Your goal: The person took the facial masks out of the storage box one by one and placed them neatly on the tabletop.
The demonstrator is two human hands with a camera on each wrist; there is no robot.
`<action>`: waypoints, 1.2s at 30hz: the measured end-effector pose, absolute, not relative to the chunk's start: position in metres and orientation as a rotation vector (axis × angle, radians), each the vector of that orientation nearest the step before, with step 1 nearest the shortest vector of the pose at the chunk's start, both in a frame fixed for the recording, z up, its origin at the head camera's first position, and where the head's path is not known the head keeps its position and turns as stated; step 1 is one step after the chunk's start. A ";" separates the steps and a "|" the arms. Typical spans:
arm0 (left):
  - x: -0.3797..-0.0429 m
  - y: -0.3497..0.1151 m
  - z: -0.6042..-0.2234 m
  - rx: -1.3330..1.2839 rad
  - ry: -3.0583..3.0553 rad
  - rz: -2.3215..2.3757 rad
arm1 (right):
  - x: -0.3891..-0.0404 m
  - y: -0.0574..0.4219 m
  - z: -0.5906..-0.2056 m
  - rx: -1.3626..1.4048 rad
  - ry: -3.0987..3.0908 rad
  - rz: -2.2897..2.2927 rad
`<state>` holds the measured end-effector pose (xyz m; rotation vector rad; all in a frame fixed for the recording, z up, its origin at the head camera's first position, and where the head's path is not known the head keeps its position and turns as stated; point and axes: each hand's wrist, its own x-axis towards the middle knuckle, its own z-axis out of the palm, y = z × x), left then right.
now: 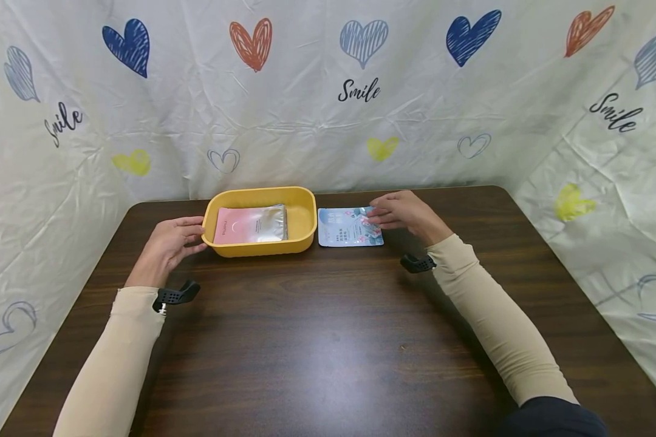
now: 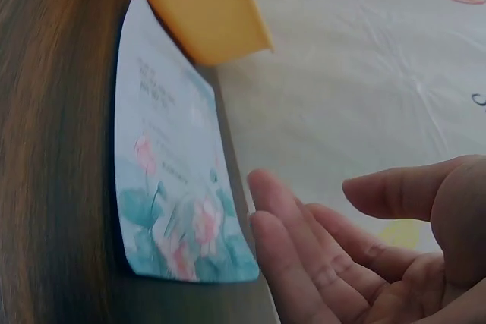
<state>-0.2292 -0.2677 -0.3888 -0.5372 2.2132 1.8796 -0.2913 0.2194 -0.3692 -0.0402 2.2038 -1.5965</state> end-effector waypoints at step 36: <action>-0.228 -0.268 -0.388 -0.552 2.203 1.898 | -0.291 0.153 -0.344 -0.263 1.986 -1.736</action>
